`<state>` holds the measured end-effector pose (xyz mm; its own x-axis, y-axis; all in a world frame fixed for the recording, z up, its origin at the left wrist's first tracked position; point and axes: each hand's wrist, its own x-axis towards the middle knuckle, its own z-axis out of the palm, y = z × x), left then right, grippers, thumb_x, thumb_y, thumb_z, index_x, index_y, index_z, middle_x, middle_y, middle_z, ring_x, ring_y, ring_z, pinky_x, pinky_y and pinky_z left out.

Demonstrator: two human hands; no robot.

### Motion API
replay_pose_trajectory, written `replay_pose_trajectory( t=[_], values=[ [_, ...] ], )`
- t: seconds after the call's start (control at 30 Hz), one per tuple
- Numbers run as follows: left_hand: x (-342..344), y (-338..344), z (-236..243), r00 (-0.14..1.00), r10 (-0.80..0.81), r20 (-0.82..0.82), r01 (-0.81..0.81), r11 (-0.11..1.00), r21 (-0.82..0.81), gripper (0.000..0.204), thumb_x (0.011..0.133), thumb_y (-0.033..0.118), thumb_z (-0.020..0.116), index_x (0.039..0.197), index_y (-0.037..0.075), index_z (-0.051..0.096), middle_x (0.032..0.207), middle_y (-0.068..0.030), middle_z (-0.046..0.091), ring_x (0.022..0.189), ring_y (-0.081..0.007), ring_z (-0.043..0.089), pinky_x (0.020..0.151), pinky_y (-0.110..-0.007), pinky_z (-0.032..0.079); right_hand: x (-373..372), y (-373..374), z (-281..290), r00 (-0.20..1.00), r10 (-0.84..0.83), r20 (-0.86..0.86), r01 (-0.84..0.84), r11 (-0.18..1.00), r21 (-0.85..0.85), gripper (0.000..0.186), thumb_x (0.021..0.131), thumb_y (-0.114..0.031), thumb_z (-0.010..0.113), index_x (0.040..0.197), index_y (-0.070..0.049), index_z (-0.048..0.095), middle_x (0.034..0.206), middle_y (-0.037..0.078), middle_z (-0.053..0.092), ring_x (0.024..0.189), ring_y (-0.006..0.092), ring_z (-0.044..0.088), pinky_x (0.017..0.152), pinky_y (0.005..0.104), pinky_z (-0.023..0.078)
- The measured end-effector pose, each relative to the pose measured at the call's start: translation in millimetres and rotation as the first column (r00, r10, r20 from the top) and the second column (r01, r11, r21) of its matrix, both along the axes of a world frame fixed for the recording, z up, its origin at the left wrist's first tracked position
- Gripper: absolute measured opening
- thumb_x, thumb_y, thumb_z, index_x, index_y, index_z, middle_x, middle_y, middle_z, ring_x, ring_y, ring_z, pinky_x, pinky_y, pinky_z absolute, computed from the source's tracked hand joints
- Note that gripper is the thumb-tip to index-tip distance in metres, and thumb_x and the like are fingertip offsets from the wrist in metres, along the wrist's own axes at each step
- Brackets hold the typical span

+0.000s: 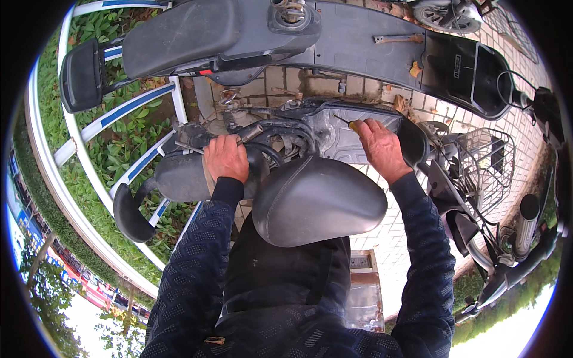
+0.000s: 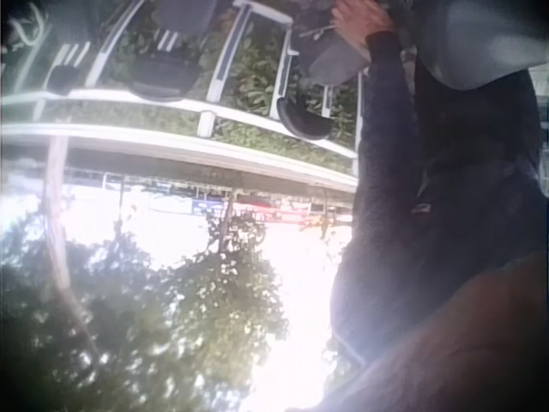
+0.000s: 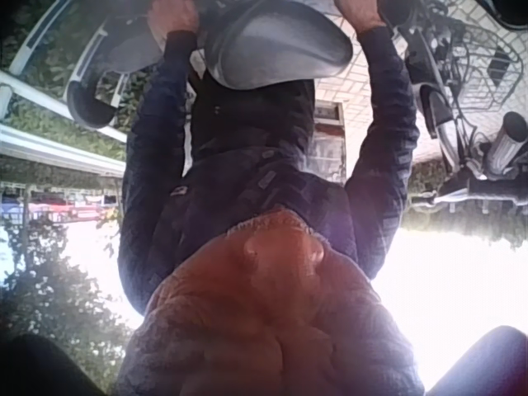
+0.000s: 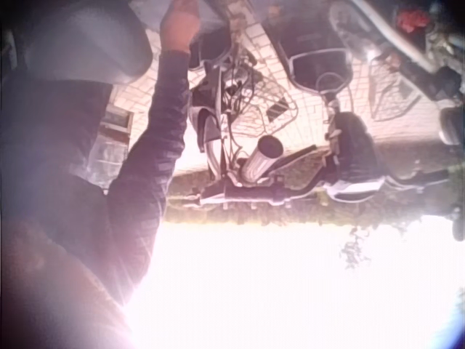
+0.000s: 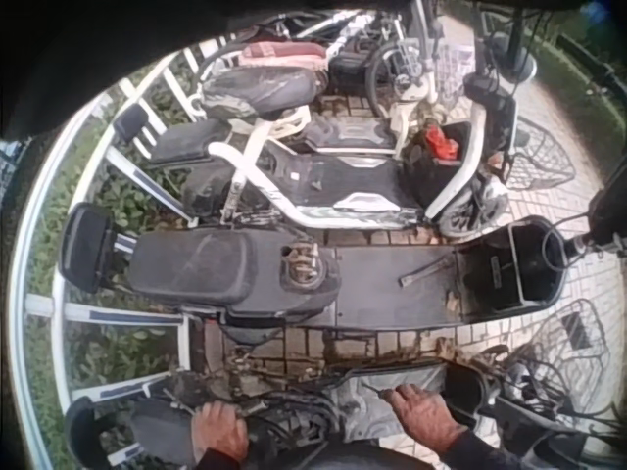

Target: The person uses a screwdriver and a socket wrench to loosen and remove screws from the floorboard and seat area of a scooter. The person then lifts the seat and floorboard to access the internal components.

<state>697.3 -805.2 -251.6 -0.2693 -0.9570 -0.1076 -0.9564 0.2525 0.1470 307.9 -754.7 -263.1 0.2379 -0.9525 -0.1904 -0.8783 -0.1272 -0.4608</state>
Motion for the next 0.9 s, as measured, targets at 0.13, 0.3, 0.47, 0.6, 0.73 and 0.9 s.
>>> replay_pose_trajectory(
  t=[0.13, 0.3, 0.47, 0.6, 0.73, 0.9],
  values=[
    [0.0, 0.4, -2.0, 1.000, 0.016, 0.017, -0.016, 1.000, 0.003, 0.013, 0.089, 0.019, 0.067, 0.100, 0.013, 0.069, 0.102, -0.0053, 0.067, 0.100, -0.0291, 0.061, 0.089, -0.043, 0.045, 6.4, 3.6, -2.5, 0.992, -0.117, -0.049, 0.122, 0.984, 0.132, 0.015, 0.102, -0.021, 0.062, 0.110, -0.008, 0.061, 0.099, 0.015, 0.065, 0.083, 0.0361, 0.071, 0.067, 0.0455, 0.059],
    [0.4, 0.7, -1.0, 1.000, -0.001, -0.012, 0.001, 1.000, -0.001, 0.015, 0.090, 0.016, 0.065, 0.103, 0.010, 0.068, 0.102, -0.0075, 0.066, 0.099, -0.0309, 0.061, 0.087, -0.044, 0.046, 9.3, 0.2, -6.7, 0.965, -0.165, -0.202, 0.218, 0.935, 0.280, 0.020, 0.103, -0.028, 0.063, 0.109, -0.009, 0.062, 0.099, 0.015, 0.067, 0.080, 0.0376, 0.072, 0.068, 0.0485, 0.059],
    [0.0, 0.2, 0.1, 1.000, 0.003, -0.002, -0.003, 1.000, 0.010, 0.016, 0.090, 0.016, 0.065, 0.104, 0.010, 0.069, 0.104, -0.0074, 0.067, 0.099, -0.0307, 0.061, 0.087, -0.044, 0.046, 8.8, -0.1, -1.0, 0.991, -0.128, 0.050, 0.126, 0.991, 0.035, 0.019, 0.102, -0.028, 0.064, 0.108, -0.010, 0.062, 0.093, 0.015, 0.067, 0.080, 0.0362, 0.072, 0.065, 0.0462, 0.059],
    [0.9, -0.3, -0.5, 1.000, 0.009, -0.005, -0.009, 1.000, 0.028, 0.017, 0.089, 0.017, 0.065, 0.104, 0.010, 0.069, 0.105, -0.0075, 0.067, 0.100, -0.0307, 0.061, 0.088, -0.044, 0.045, 11.1, -1.9, -0.4, 0.943, -0.175, -0.283, 0.280, 0.876, 0.393, 0.019, 0.099, -0.022, 0.067, 0.113, -0.010, 0.063, 0.101, 0.013, 0.067, 0.092, 0.0349, 0.072, 0.073, 0.0445, 0.059],
    [1.1, 0.1, -0.5, 1.000, 0.005, -0.005, -0.005, 1.000, 0.017, 0.017, 0.089, 0.017, 0.064, 0.104, 0.010, 0.069, 0.104, -0.0076, 0.067, 0.100, -0.0307, 0.061, 0.088, -0.044, 0.045, 3.8, -1.3, 0.0, 0.998, -0.041, 0.047, 0.039, 0.998, 0.054, 0.027, 0.101, -0.028, 0.066, 0.118, -0.007, 0.063, 0.102, 0.016, 0.068, 0.084, 0.0375, 0.072, 0.070, 0.0464, 0.059],
    [-0.3, -0.9, 0.1, 1.000, 0.004, -0.021, -0.004, 1.000, 0.007, 0.016, 0.090, 0.016, 0.064, 0.103, 0.010, 0.069, 0.102, -0.0076, 0.067, 0.099, -0.0311, 0.061, 0.087, -0.044, 0.045, 10.1, 5.0, -1.0, 0.972, -0.236, 0.005, 0.230, 0.953, 0.199, 0.026, 0.095, -0.014, 0.067, 0.119, -0.008, 0.064, 0.104, 0.014, 0.067, 0.094, 0.0352, 0.070, 0.074, 0.0455, 0.059]
  ],
)
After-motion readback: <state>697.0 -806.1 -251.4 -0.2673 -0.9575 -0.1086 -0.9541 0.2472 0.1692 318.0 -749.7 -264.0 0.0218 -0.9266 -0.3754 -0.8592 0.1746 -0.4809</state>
